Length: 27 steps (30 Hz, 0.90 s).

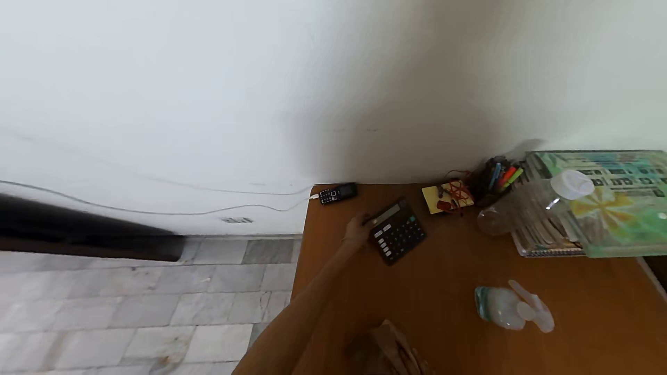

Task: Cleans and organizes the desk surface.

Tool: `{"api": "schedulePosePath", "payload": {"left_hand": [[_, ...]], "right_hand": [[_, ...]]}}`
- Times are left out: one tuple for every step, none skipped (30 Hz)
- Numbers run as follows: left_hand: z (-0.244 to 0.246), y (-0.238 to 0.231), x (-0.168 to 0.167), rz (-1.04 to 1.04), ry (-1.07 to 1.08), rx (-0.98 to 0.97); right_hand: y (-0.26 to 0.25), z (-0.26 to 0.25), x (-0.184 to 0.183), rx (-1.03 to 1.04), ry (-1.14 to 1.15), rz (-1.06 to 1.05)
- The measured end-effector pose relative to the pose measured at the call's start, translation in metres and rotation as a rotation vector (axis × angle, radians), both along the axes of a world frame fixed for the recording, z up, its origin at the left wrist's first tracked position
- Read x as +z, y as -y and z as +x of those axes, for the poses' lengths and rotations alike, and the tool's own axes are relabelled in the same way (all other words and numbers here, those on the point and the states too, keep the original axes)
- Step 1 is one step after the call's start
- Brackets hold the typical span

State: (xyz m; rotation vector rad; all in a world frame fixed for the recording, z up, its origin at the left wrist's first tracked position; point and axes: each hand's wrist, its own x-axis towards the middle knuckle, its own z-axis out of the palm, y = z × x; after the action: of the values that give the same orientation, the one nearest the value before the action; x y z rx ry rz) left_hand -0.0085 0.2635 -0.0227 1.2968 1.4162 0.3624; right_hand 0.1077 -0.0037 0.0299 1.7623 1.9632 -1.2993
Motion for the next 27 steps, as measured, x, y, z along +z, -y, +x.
{"api": "schedulePosePath", "payload": {"left_hand": [[-0.022, 0.009, 0.0, 0.006, 0.014, 0.048], [-0.046, 0.021, -0.002, 0.023, 0.036, 0.112], [-0.071, 0.033, -0.004, 0.053, 0.062, 0.187], [-0.095, 0.046, -0.004, 0.081, 0.091, 0.268], [-0.117, 0.06, 0.0, 0.082, 0.106, 0.363], [-0.136, 0.074, 0.005, 0.069, 0.113, 0.464], [-0.155, 0.088, 0.008, 0.059, 0.115, 0.56], [-0.171, 0.101, 0.009, 0.058, 0.108, 0.647], [-0.185, 0.113, 0.011, 0.053, 0.105, 0.725], [-0.197, 0.124, 0.011, 0.049, 0.098, 0.785], [-0.207, 0.134, 0.011, 0.04, 0.092, 0.827], [-0.216, 0.144, 0.011, 0.03, 0.088, 0.851], [-0.224, 0.152, 0.009, 0.025, 0.084, 0.863], [-0.231, 0.16, 0.008, 0.025, 0.086, 0.869], [-0.236, 0.166, 0.007, 0.026, 0.094, 0.871], [-0.239, 0.171, 0.005, 0.022, 0.107, 0.876], [-0.239, 0.175, 0.004, 0.01, 0.118, 0.891], [-0.237, 0.177, 0.003, -0.013, 0.129, 0.916], [-0.234, 0.178, 0.003, -0.039, 0.139, 0.937], [-0.232, 0.178, 0.003, -0.053, 0.14, 0.953], [-0.23, 0.178, 0.002, -0.051, 0.14, 0.959], [-0.228, 0.178, 0.001, -0.038, 0.137, 0.955], [-0.227, 0.177, 0.0, -0.027, 0.136, 0.948], [-0.225, 0.175, 0.001, -0.019, 0.134, 0.944], [-0.222, 0.174, 0.0, -0.007, 0.133, 0.948], [-0.22, 0.172, -0.001, 0.008, 0.132, 0.954], [-0.217, 0.169, -0.001, 0.015, 0.132, 0.952]], "right_hand": [[0.018, 0.007, -0.024, -0.035, -0.012, 0.115], [0.039, 0.012, -0.063, -0.088, -0.059, 0.316], [0.047, 0.014, -0.087, -0.119, -0.104, 0.439], [0.04, 0.016, -0.091, -0.104, -0.128, 0.42], [0.028, 0.017, -0.088, -0.078, -0.133, 0.405], [0.017, 0.019, -0.096, -0.044, -0.122, 0.457], [0.004, 0.019, -0.106, -0.032, -0.124, 0.521], [-0.013, 0.019, -0.114, -0.007, -0.114, 0.559], [-0.035, 0.019, -0.113, 0.034, -0.086, 0.526], [-0.06, 0.02, -0.107, 0.067, -0.057, 0.449], [-0.086, 0.02, -0.101, 0.099, -0.029, 0.366], [-0.11, 0.021, -0.104, 0.113, -0.014, 0.347], [-0.133, 0.023, -0.105, 0.097, -0.002, 0.323], [-0.154, 0.024, -0.105, 0.084, 0.019, 0.312], [-0.175, 0.025, -0.104, 0.066, 0.042, 0.306], [-0.193, 0.027, -0.102, 0.039, 0.067, 0.293], [-0.21, 0.03, -0.102, 0.002, 0.09, 0.288], [-0.223, 0.035, -0.104, -0.044, 0.111, 0.289], [-0.234, 0.039, -0.104, -0.104, 0.131, 0.294], [-0.242, 0.044, -0.102, -0.173, 0.15, 0.301], [-0.248, 0.049, -0.102, -0.24, 0.178, 0.307], [-0.251, 0.054, -0.102, -0.307, 0.203, 0.308], [-0.251, 0.057, -0.103, -0.369, 0.216, 0.32], [-0.248, 0.059, -0.104, -0.425, 0.224, 0.343], [-0.244, 0.059, -0.105, -0.477, 0.23, 0.364], [-0.237, 0.058, -0.104, -0.522, 0.243, 0.372], [-0.229, 0.057, -0.102, -0.558, 0.258, 0.363]]}}
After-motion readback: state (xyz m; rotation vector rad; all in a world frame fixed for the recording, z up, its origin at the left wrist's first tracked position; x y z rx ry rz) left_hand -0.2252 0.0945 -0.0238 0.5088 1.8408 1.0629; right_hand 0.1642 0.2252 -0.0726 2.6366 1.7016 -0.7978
